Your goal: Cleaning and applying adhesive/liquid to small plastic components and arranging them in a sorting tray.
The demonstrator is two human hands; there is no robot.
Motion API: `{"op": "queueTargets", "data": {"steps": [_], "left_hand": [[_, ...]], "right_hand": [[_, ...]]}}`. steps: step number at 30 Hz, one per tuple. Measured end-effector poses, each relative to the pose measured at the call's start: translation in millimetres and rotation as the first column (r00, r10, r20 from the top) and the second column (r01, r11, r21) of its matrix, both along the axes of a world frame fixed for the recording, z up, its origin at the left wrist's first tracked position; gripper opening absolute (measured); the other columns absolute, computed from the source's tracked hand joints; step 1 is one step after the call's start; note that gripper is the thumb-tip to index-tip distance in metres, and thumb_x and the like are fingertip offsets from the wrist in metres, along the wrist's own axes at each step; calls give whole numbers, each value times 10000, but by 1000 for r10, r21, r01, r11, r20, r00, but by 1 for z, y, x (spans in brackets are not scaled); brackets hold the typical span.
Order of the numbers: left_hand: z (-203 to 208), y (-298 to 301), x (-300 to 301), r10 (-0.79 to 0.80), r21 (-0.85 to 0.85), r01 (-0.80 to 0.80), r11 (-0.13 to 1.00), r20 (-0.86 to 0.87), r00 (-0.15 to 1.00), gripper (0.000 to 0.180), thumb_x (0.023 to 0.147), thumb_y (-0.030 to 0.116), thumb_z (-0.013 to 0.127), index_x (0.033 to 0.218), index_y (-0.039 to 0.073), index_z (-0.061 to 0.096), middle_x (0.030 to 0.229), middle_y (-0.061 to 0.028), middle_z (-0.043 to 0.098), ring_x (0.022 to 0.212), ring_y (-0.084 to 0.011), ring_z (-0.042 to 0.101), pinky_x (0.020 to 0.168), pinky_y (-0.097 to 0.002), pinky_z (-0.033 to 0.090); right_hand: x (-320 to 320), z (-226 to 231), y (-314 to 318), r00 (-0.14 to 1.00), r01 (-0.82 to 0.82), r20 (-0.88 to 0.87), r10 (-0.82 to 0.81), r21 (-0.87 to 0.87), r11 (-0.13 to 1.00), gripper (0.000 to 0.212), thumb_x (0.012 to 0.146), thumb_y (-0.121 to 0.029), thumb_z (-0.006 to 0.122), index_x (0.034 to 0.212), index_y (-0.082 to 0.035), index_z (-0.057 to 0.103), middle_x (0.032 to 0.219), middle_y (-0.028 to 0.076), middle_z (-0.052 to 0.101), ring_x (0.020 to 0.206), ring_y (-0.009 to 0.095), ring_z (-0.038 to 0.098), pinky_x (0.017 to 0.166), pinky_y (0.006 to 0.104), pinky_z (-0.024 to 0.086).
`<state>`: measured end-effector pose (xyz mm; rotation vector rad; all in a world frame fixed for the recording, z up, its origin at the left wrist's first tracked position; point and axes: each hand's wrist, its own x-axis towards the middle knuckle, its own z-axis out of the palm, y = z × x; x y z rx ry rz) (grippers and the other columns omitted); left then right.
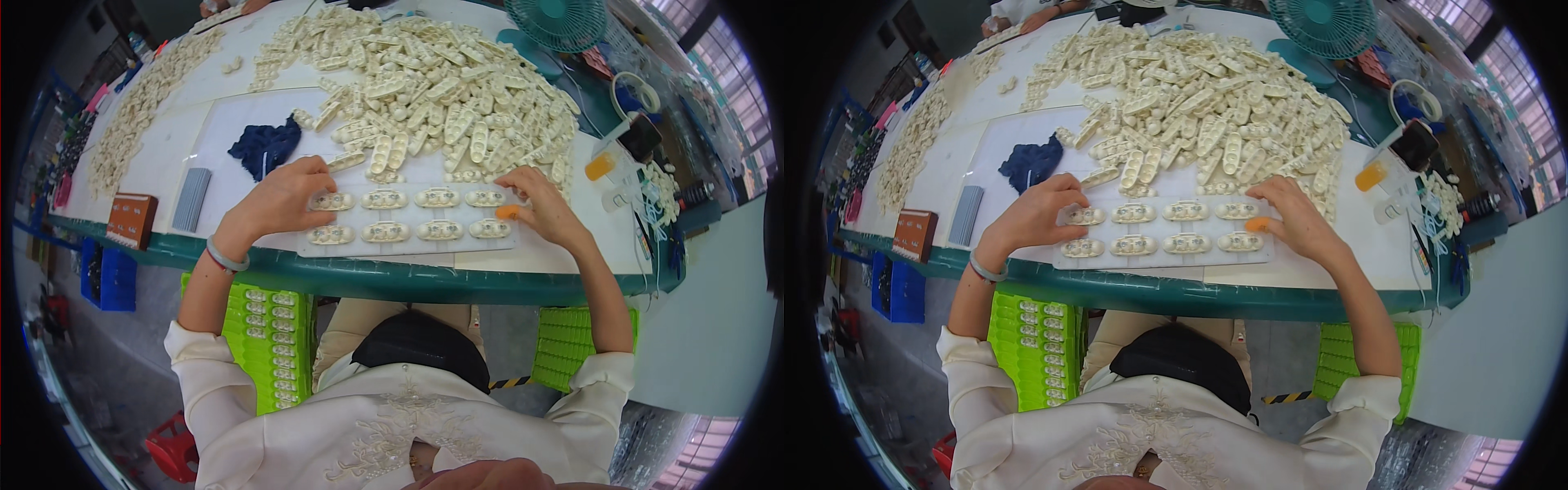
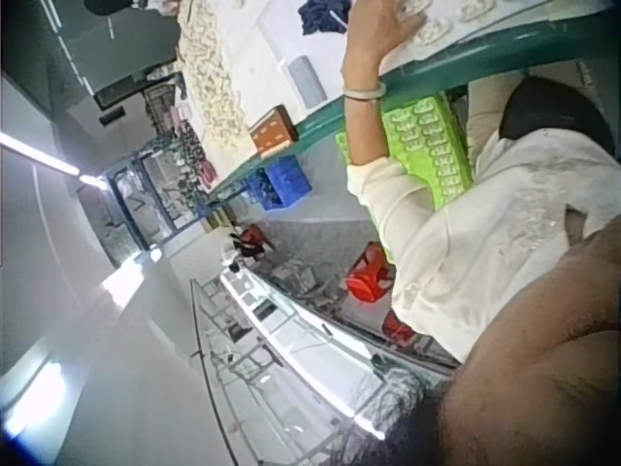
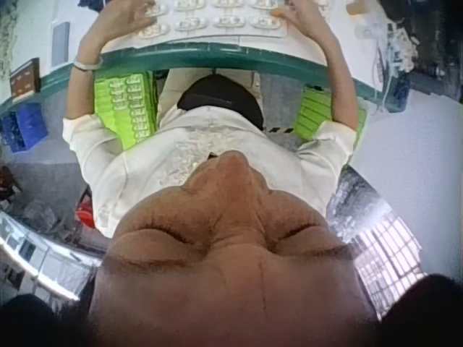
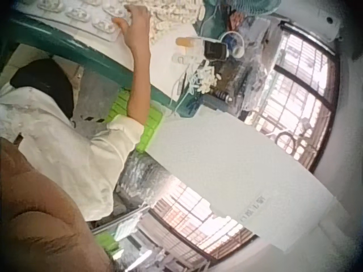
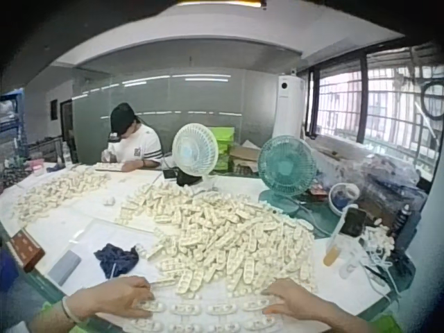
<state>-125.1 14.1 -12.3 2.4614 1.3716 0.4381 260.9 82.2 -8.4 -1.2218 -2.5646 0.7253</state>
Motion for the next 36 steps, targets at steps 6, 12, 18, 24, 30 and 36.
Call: {"op": "queueTargets", "data": {"steps": [6,12,18,24,30,36], "left_hand": [[2,8,3,22,-152,-23,988,-4,1000,271,674,160,743,855,7,613,906,-112,561,791,-258,583,702,-341,476],[5,9,2,35,-227,-28,973,27,999,272,659,143,745,838,-2,600,829,-94,565,732,-206,584,666,-298,482],[8,-10,-33,159,-96,-127,987,520,839,237,708,86,746,876,6,600,799,-23,580,743,-108,585,659,-241,495],[20,-175,-81,548,-377,-408,832,676,492,320,748,20,697,1045,-14,583,969,-54,604,845,-147,639,702,-234,505],[-87,-373,-78,881,-674,-706,219,447,-152,333,767,118,734,1048,-12,614,754,-34,671,694,-53,606,631,-195,451],[-136,-504,10,769,-812,-564,-149,263,-583,370,754,117,740,1053,-56,607,807,-65,670,693,-82,619,643,-217,475]], "right_hand": [[-8,5,16,983,-104,137,119,-113,988,316,765,-15,640,1071,-14,566,1032,116,526,991,258,534,873,335,443],[-19,10,13,977,-67,190,96,-152,986,277,763,-56,651,1024,-13,569,1021,117,525,979,260,531,865,336,438],[-8,6,24,994,-104,27,105,-51,993,320,734,-21,638,1033,-3,529,1000,121,540,964,244,530,853,329,431],[-39,50,-107,965,2,-260,42,166,986,259,793,-7,622,1040,-19,548,1046,117,563,908,266,568,784,321,469],[-214,-77,-178,874,-482,-219,433,-288,828,296,771,-93,692,1020,-9,556,947,172,557,775,306,577,672,367,461],[-324,-169,-212,730,-670,-73,679,-272,691,321,740,-158,722,924,66,584,940,252,587,842,378,599,718,408,482]]}}
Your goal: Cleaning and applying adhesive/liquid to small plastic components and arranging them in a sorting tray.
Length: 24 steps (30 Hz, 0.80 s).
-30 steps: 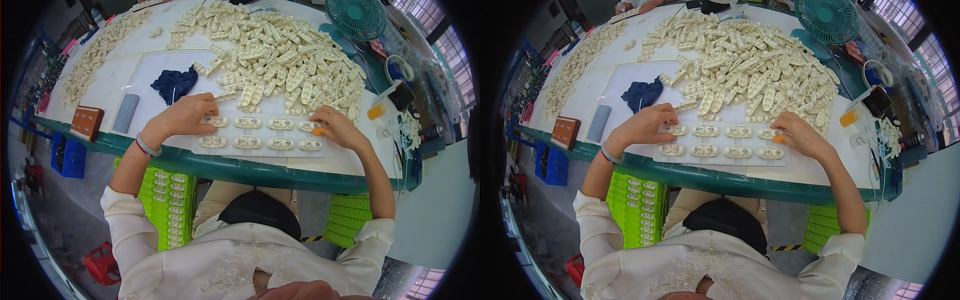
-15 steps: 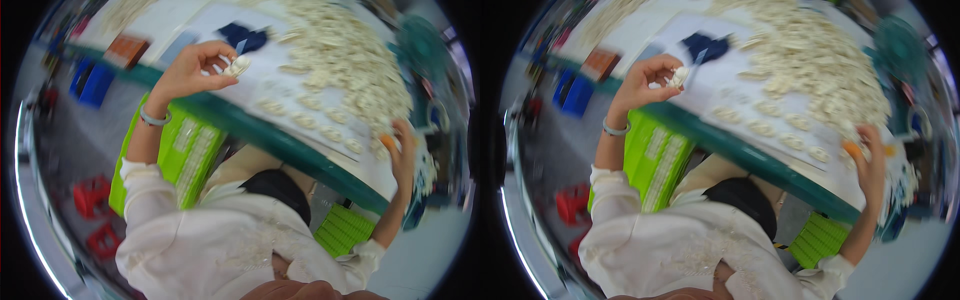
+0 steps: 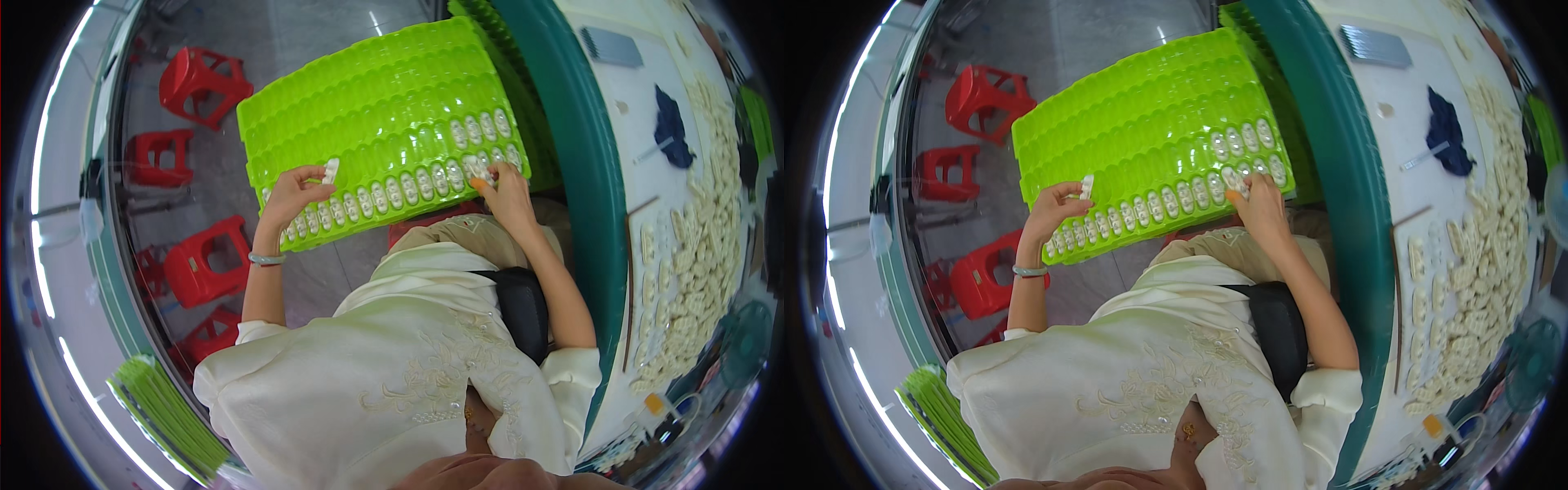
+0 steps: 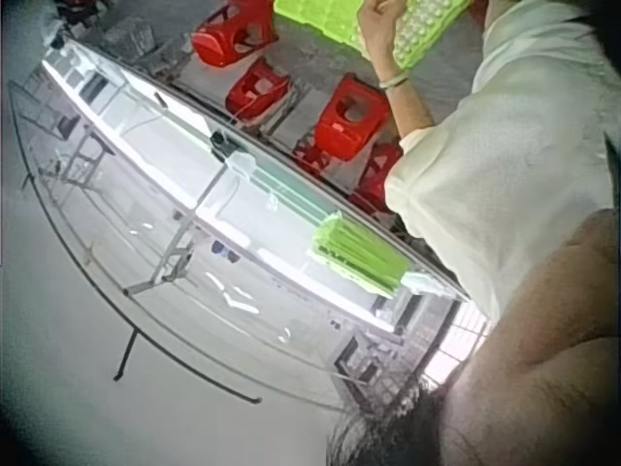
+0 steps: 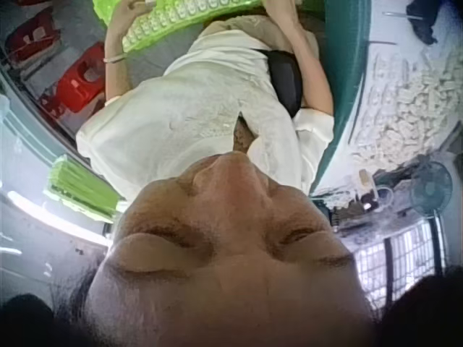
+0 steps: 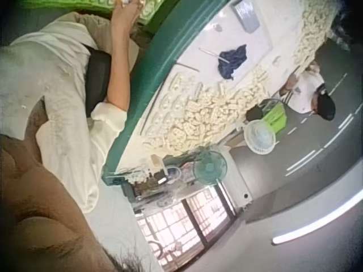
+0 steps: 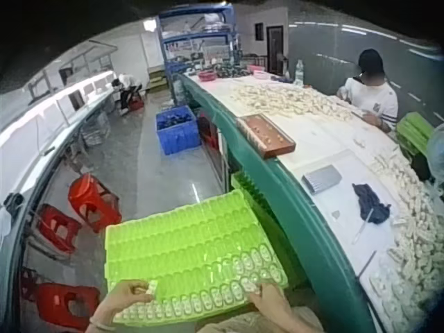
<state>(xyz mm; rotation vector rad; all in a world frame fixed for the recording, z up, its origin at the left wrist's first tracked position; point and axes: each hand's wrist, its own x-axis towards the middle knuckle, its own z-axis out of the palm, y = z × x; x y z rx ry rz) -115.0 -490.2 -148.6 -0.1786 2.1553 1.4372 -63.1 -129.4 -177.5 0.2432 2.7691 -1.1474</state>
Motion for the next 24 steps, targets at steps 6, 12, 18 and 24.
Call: {"op": "queueTargets", "data": {"steps": [6,12,18,24], "left_hand": [[-25,-33,36,279,-76,-279,957,-10,960,440,724,155,767,1048,-95,603,825,-84,661,727,-128,640,640,-251,506],[-61,-32,45,203,-448,-289,846,-231,952,487,680,271,782,1045,-17,634,766,-116,654,696,-207,641,615,-310,498],[-78,-14,34,139,-571,-405,714,-452,881,440,684,262,765,1001,-11,630,747,-147,639,680,-301,618,640,-388,494],[-115,-26,29,-39,-623,-331,708,-504,863,544,748,278,740,1114,-73,543,1025,-264,585,989,-392,539,849,-447,422]], "right_hand": [[-77,-45,-57,981,-187,92,169,244,952,399,734,-222,733,896,112,586,869,298,611,813,420,623,685,447,519],[-71,-33,-43,997,-65,61,48,324,944,433,734,-307,751,871,67,580,695,216,623,681,363,632,605,427,490],[-17,-6,9,990,-9,142,2,52,999,307,765,-247,729,893,12,626,663,117,621,596,234,608,573,348,478],[87,69,39,967,246,101,-234,-135,960,216,759,-77,688,963,-35,628,738,84,634,613,133,583,584,273,474]]}}
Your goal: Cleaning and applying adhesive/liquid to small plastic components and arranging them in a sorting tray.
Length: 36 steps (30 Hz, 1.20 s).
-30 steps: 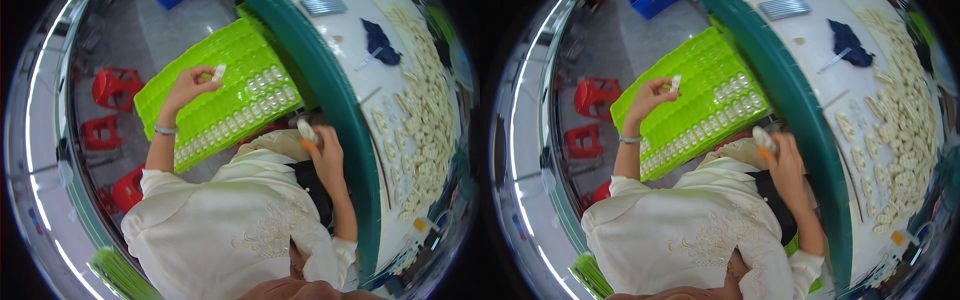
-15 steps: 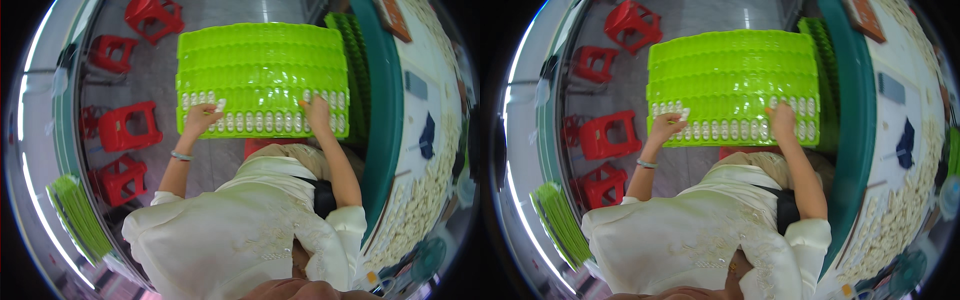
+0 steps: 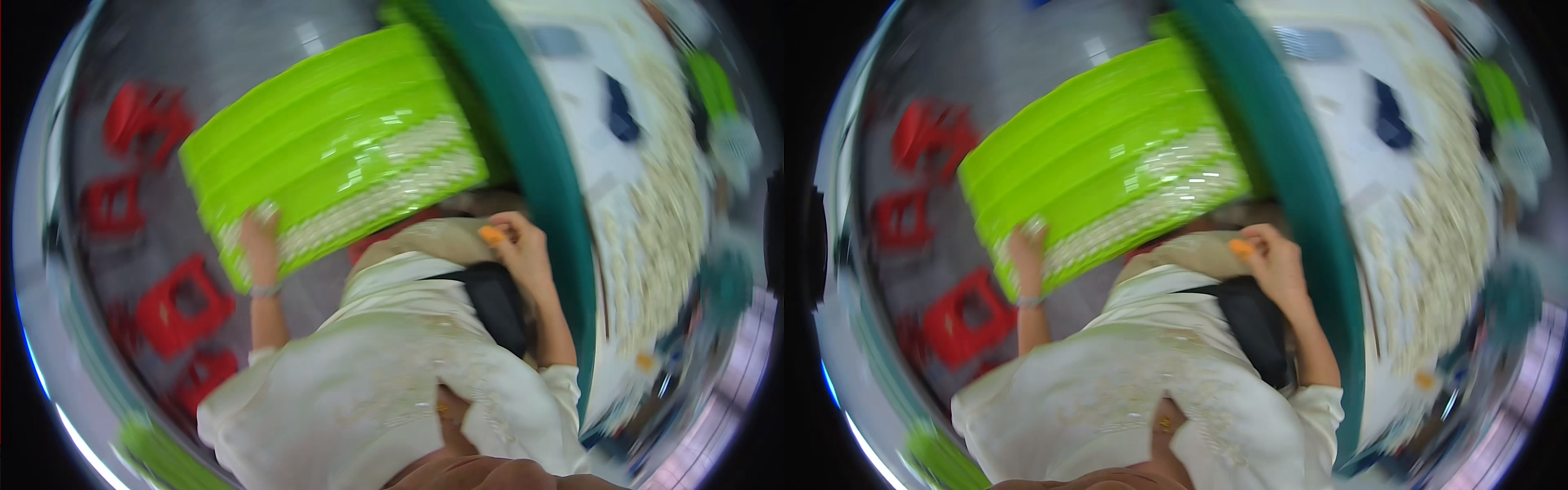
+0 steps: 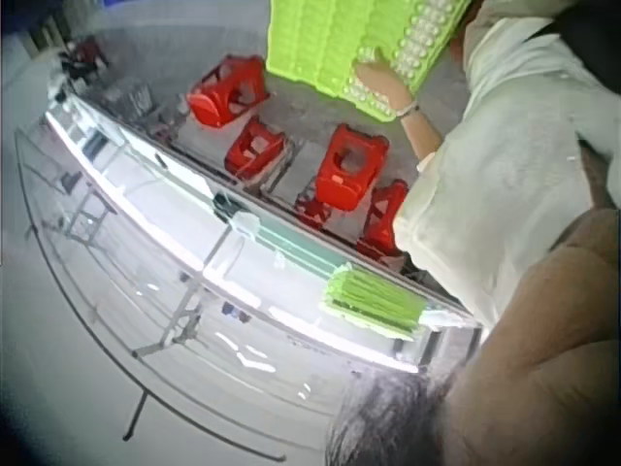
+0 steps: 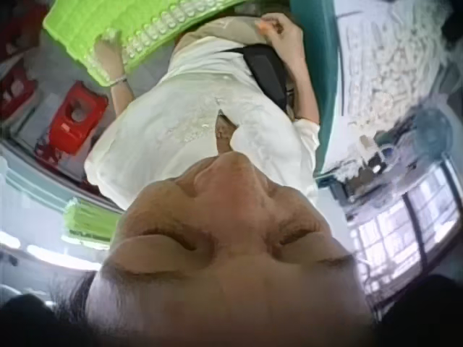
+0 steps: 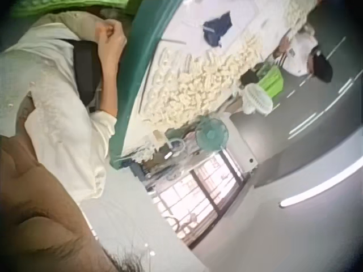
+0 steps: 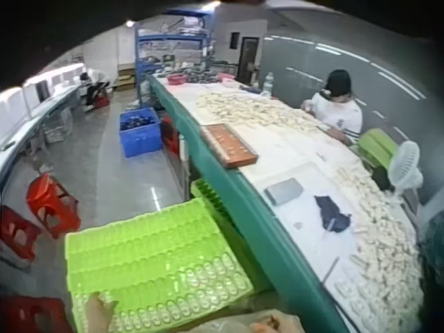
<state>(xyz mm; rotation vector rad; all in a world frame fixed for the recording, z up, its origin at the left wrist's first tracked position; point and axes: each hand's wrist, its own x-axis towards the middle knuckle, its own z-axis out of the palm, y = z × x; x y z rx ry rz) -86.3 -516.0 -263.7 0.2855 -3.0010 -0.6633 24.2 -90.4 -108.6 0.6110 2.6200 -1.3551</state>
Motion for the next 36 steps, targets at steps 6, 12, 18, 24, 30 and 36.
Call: {"op": "queueTargets", "data": {"steps": [6,12,18,24,30,36], "left_hand": [[71,106,-39,-242,24,243,970,-23,970,468,717,193,784,1107,15,596,827,-94,586,688,-224,558,613,-337,466],[183,326,-42,-864,229,973,18,-487,130,388,722,71,746,1076,20,597,951,-114,581,824,-237,565,730,-322,468],[246,452,-23,-792,-38,893,-448,-446,-416,390,670,103,763,1018,18,609,1013,-129,543,950,-301,536,807,-367,451],[242,487,-22,-736,-229,773,-592,-237,-634,258,647,161,701,840,14,613,908,-127,541,902,-300,551,772,-381,466],[241,502,-31,-719,-140,713,-687,-7,-695,295,618,198,685,840,17,616,900,-139,571,879,-316,577,737,-395,477],[241,492,-43,-771,-84,801,-593,-227,-595,303,610,232,695,822,28,622,860,-120,598,799,-302,596,701,-377,486]], "right_hand": [[123,79,48,860,503,-233,-454,237,831,277,740,-50,706,1000,-33,614,751,35,597,647,112,556,565,246,447],[227,110,75,652,735,-326,-684,491,467,505,680,-165,778,1121,-45,563,1018,100,583,932,237,550,734,323,471],[250,105,94,803,583,-304,-513,579,570,525,668,-55,722,1159,-44,536,1111,110,526,1103,293,452,915,353,407],[246,66,134,847,532,-295,-443,449,718,392,691,26,592,1078,-32,560,1041,117,529,1057,314,451,936,348,375],[244,92,123,616,776,-591,-522,340,531,247,772,-68,623,1003,-11,555,1010,92,537,902,200,499,815,290,399],[145,97,42,827,424,-483,-287,201,883,321,721,-88,724,1006,-33,589,938,75,552,803,165,510,697,257,423]]}}
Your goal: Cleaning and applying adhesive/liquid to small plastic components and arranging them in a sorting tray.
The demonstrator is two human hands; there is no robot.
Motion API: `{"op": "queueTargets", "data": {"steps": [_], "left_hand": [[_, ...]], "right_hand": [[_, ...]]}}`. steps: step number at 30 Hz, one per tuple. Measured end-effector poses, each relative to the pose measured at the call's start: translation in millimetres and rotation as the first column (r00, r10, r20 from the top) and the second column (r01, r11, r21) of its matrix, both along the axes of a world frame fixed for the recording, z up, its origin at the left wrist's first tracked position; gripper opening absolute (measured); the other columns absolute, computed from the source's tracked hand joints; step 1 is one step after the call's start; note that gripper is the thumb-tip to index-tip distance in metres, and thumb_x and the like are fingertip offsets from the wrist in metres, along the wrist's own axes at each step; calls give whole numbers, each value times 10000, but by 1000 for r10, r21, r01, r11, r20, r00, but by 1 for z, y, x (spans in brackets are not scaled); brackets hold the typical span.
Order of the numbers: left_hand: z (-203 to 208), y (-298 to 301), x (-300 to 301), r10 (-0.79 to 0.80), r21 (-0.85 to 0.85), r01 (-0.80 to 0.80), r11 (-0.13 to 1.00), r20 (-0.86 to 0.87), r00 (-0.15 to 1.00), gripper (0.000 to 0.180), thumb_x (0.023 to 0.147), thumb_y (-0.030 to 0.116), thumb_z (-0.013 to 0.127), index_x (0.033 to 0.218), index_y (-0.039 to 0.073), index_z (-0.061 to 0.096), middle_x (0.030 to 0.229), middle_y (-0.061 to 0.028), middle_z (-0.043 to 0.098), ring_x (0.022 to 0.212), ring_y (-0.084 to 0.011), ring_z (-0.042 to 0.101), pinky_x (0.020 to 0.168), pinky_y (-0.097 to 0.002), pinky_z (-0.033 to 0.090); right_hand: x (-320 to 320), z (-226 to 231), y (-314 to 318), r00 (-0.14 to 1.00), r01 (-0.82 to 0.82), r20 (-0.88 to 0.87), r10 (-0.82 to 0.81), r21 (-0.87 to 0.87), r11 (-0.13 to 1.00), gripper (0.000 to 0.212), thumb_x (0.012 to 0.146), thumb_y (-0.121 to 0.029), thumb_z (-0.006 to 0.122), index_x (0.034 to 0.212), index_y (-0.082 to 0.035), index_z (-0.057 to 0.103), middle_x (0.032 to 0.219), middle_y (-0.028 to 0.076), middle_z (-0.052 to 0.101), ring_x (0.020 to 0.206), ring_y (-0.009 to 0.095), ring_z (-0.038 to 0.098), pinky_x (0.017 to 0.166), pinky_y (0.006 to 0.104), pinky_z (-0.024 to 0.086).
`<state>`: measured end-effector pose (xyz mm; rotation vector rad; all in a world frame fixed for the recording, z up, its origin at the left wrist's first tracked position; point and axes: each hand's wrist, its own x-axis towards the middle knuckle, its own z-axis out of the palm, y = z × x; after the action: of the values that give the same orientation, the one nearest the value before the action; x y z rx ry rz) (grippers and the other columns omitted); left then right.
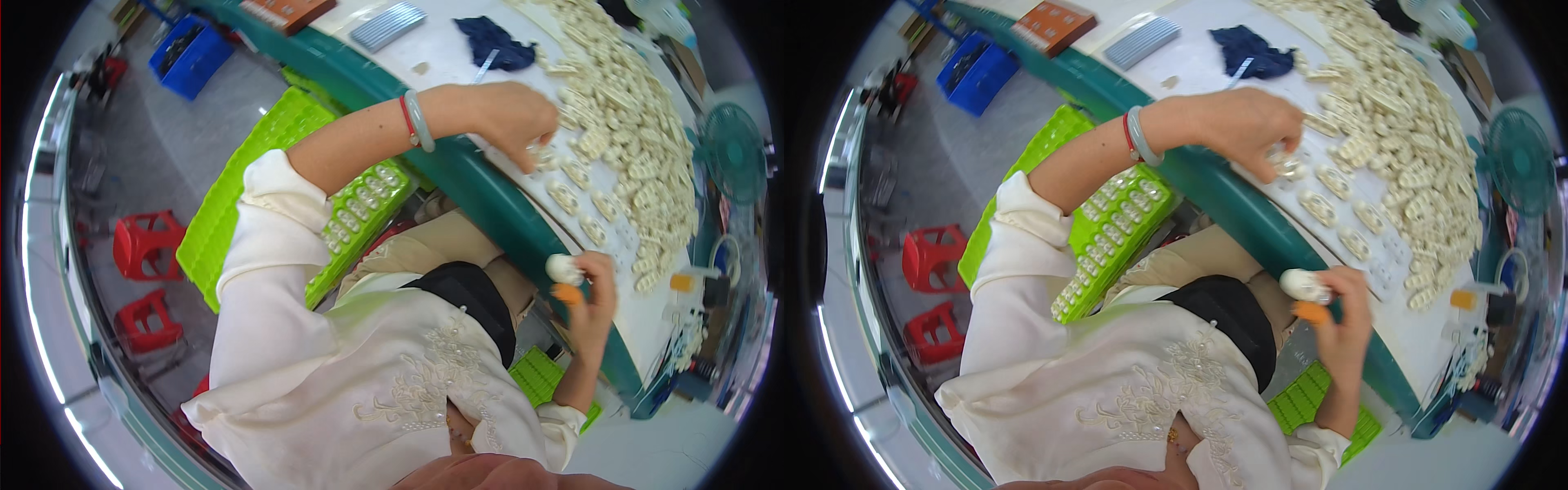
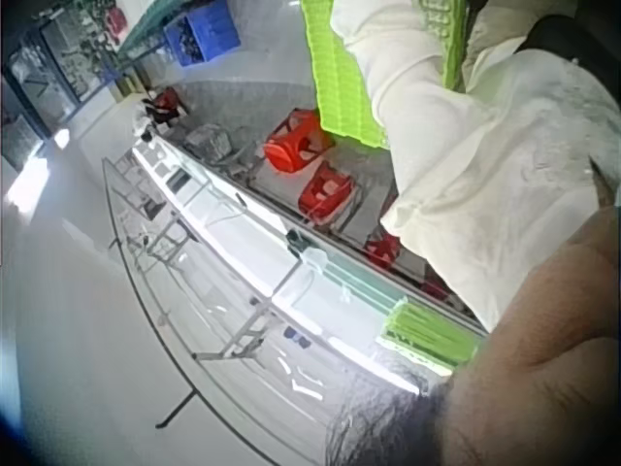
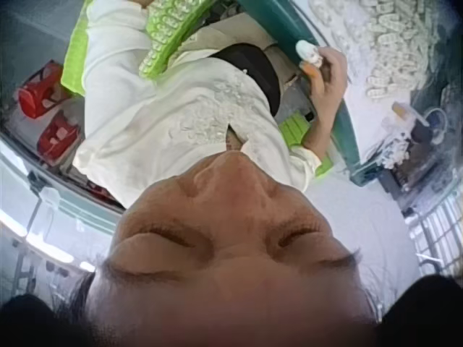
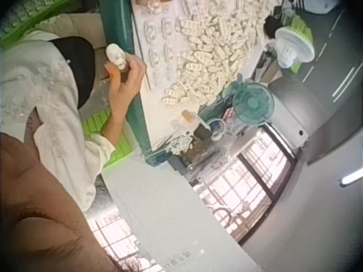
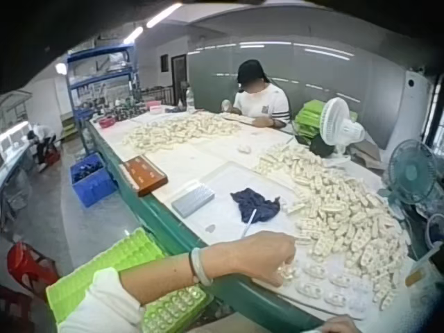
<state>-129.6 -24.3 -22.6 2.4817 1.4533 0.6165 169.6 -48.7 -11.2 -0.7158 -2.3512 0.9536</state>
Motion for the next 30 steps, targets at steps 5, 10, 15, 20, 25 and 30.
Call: {"op": "queueTargets", "data": {"steps": [5,10,15,20,25,30], "left_hand": [[40,-98,-54,242,177,-355,918,458,855,289,700,166,760,912,24,625,841,-32,620,730,-100,614,604,-235,504],[-29,-269,-82,910,-503,-771,391,336,243,287,732,173,750,951,32,628,659,31,597,574,-5,508,513,-184,391],[-153,-429,-20,907,-788,-615,-41,229,-354,325,725,204,756,960,1,662,769,-65,677,646,-101,629,574,-233,477],[-178,-469,47,677,-864,-472,-172,245,-695,343,722,182,755,965,-37,653,814,-61,672,674,-110,634,587,-244,485],[-205,-461,42,815,-489,-725,-485,47,-578,428,692,187,738,1030,-43,613,754,-121,647,637,-219,633,603,-316,507],[-212,-450,34,808,-300,-767,-567,-20,-589,404,674,182,723,1000,-23,602,708,-156,629,658,-297,628,611,-382,507]], "right_hand": [[-88,-49,-25,947,-279,89,309,-249,927,307,726,-94,731,994,-33,596,927,101,562,730,195,542,641,275,446],[-195,-151,-59,771,-522,290,567,-224,823,327,756,-190,704,969,27,584,949,204,578,813,342,603,679,407,484],[-278,-204,-122,639,-643,440,631,-146,752,332,776,-200,679,915,77,561,957,278,569,830,417,610,712,448,511],[-313,-234,-169,640,-673,533,554,42,738,420,791,-282,686,969,65,530,908,258,588,793,395,637,650,438,535],[-293,-213,-145,658,-655,574,487,118,746,475,772,-336,704,1015,35,534,874,215,624,729,347,648,587,431,511],[-234,-162,-79,669,-549,475,572,-204,811,306,789,-226,700,955,11,601,738,175,621,600,300,601,556,380,467]]}}
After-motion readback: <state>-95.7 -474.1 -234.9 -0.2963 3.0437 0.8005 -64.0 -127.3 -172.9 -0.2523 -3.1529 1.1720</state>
